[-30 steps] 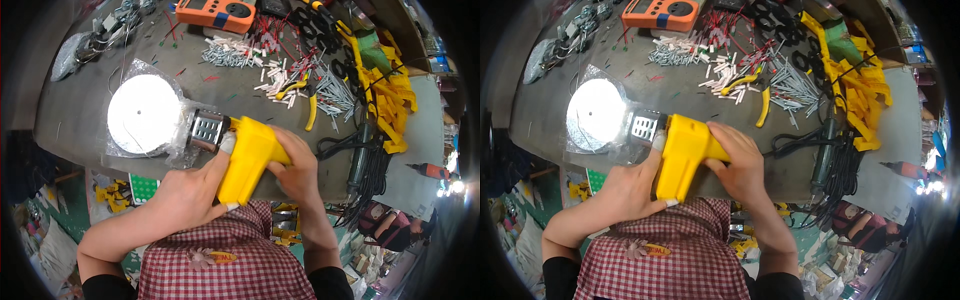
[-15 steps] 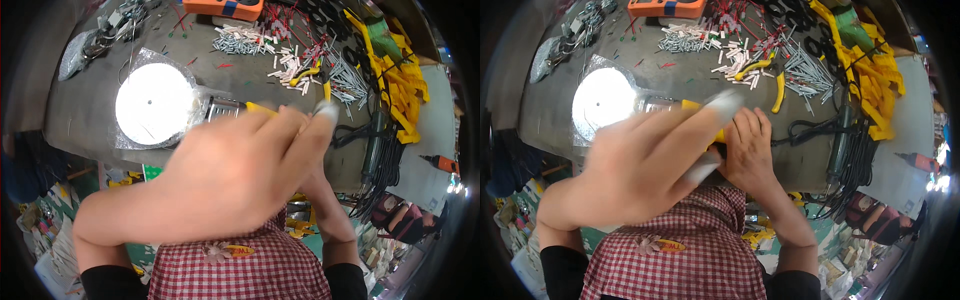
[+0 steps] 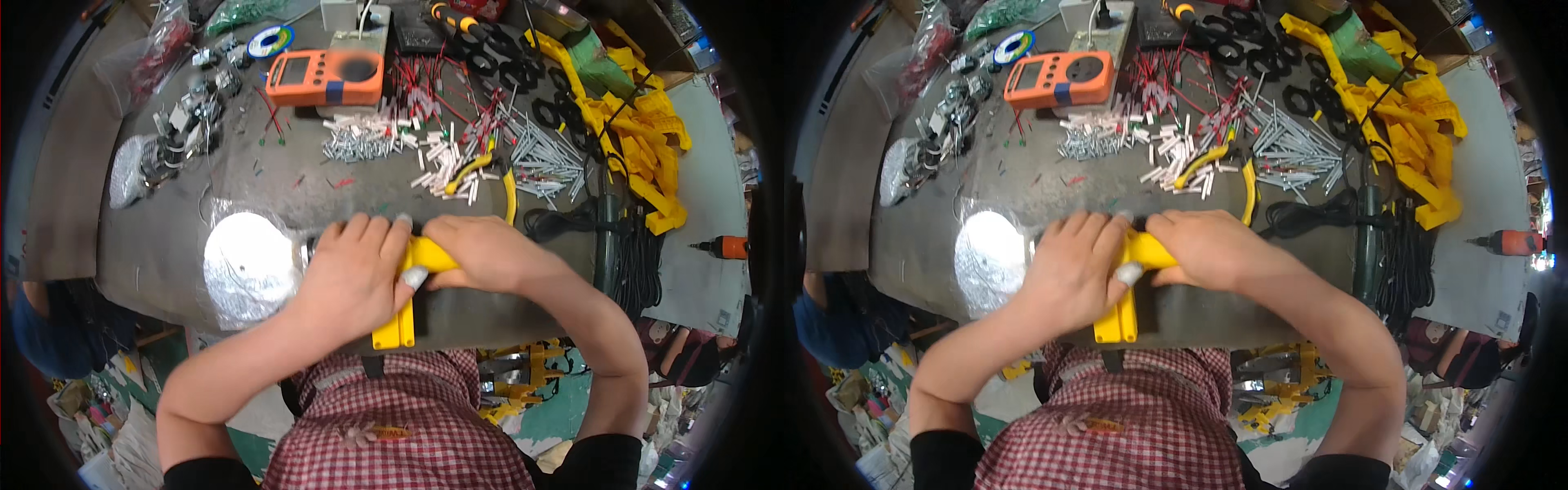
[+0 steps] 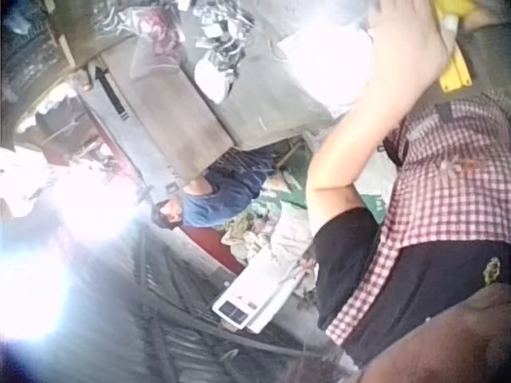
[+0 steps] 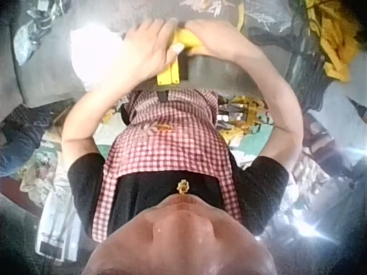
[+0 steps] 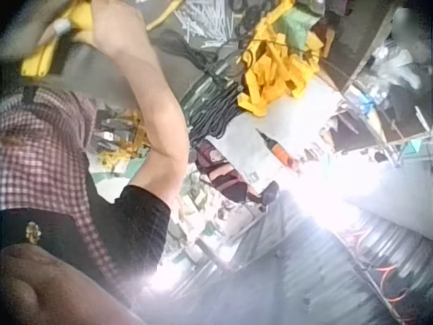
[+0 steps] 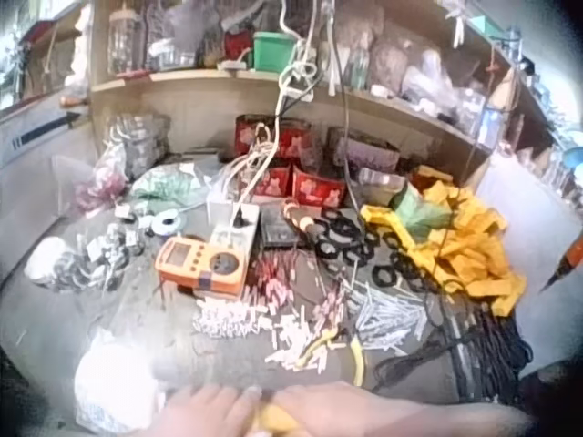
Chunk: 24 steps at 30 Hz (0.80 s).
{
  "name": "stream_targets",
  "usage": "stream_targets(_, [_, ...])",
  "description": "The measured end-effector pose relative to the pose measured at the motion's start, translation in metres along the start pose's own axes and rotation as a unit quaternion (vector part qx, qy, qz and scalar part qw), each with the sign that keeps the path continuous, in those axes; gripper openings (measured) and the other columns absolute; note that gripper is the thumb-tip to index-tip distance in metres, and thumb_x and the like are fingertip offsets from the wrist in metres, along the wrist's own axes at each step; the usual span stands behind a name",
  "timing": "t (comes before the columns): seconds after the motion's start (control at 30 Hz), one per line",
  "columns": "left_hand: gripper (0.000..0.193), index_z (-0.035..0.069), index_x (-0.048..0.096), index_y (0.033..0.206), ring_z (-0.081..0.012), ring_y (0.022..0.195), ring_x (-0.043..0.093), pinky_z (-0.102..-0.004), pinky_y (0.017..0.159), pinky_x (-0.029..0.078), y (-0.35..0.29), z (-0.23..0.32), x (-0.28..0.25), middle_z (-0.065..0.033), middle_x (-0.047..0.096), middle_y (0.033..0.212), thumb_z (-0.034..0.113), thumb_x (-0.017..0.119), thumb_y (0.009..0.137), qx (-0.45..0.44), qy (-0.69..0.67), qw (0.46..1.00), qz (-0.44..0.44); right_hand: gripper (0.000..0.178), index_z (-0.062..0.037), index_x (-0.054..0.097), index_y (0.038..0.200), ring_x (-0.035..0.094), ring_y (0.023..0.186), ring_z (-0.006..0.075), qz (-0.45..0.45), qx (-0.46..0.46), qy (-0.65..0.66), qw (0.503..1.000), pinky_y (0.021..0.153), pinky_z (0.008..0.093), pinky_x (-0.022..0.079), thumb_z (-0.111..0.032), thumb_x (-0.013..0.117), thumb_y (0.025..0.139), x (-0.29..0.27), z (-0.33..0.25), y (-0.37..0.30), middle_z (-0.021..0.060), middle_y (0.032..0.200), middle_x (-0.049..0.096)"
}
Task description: Assembling and soldering internal components into a yellow plastic handheld device housing.
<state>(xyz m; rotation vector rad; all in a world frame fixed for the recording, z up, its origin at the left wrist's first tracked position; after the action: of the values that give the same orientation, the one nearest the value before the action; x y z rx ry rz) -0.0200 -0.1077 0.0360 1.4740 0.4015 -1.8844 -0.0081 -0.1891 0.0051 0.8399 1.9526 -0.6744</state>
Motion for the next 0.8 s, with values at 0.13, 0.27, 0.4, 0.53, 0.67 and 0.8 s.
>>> stream_targets(0.13, [0.051,-0.001,0.053,0.115,-0.0271,0.09,0.054,-0.0391,0.078,0.043,0.002,-0.002,0.003,-0.0108,0.055,0.094,0.029,0.064,0.076,-0.023,-0.017,0.999,-0.024,0.019,-0.0012,0.061,0.093,0.061,0.089,0.0301,0.14,-0.018,0.048,0.989,0.075,0.0406,0.049,-0.012,0.062,0.078,-0.054,0.02,0.033,0.0138,0.09,0.061])
stream_targets(0.27, [0.034,0.002,0.058,0.103,-0.0314,0.09,0.055,-0.0418,0.078,0.045,0.013,-0.021,0.002,-0.0139,0.056,0.093,0.026,0.062,0.079,-0.056,-0.078,0.994,-0.058,0.015,-0.0033,0.059,0.09,0.06,0.092,0.0297,0.228,0.004,-0.141,0.963,0.075,0.0418,0.051,-0.002,0.056,0.076,-0.04,0.023,0.07,0.0135,0.09,0.058])
stream_targets(0.4, [0.018,0.003,0.057,0.094,-0.0355,0.094,0.057,-0.0448,0.081,0.047,0.037,-0.106,-0.02,-0.0164,0.056,0.095,0.007,0.063,0.077,-0.129,-0.011,0.988,0.085,0.014,-0.003,0.058,0.09,0.06,0.092,0.0317,0.211,0.008,-0.152,0.966,0.076,0.0415,0.051,-0.002,0.054,0.077,-0.036,0.014,0.077,0.0149,0.091,0.059])
stream_targets(0.53, [0.025,0.005,0.056,0.098,-0.0356,0.092,0.058,-0.0425,0.078,0.049,0.045,-0.107,-0.001,-0.0135,0.058,0.094,0.004,0.063,0.075,-0.081,0.04,0.996,0.026,0.022,-0.002,0.061,0.096,0.062,0.082,0.0323,0.217,0.02,0.064,0.974,0.072,0.0397,0.049,-0.002,0.063,0.075,-0.043,0.036,0.07,0.016,0.086,0.062])
stream_targets(0.67, [0.021,0.005,0.06,0.096,-0.0348,0.082,0.062,-0.0408,0.074,0.049,0.042,-0.116,-0.005,-0.0137,0.063,0.087,0.004,0.064,0.075,-0.095,-0.013,0.995,0.034,0.021,-0.0021,0.065,0.095,0.062,0.081,0.0331,0.2,0.1,0.114,0.968,0.072,0.0387,0.049,-0.007,0.069,0.075,-0.047,0.058,0.057,0.016,0.083,0.063])
stream_targets(0.8, [0.016,0.004,0.064,0.093,-0.0352,0.079,0.063,-0.0395,0.07,0.049,0.04,-0.129,-0.011,-0.0159,0.065,0.084,0.008,0.065,0.077,-0.137,-0.114,0.983,0.052,0.018,-0.0028,0.065,0.093,0.062,0.082,0.0316,0.237,0.031,0.058,0.969,0.072,0.0388,0.049,-0.008,0.068,0.076,-0.058,0.052,0.053,0.0146,0.086,0.063])
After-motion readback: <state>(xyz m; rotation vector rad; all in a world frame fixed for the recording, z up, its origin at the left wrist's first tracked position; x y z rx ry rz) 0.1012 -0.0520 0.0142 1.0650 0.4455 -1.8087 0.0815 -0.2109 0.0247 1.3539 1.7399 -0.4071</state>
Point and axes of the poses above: each hand's wrist, its own y-axis towards the middle knuckle, its own x-axis out of the palm, z = x × y, the point moved 10 cm from there along y, towards the middle knuckle
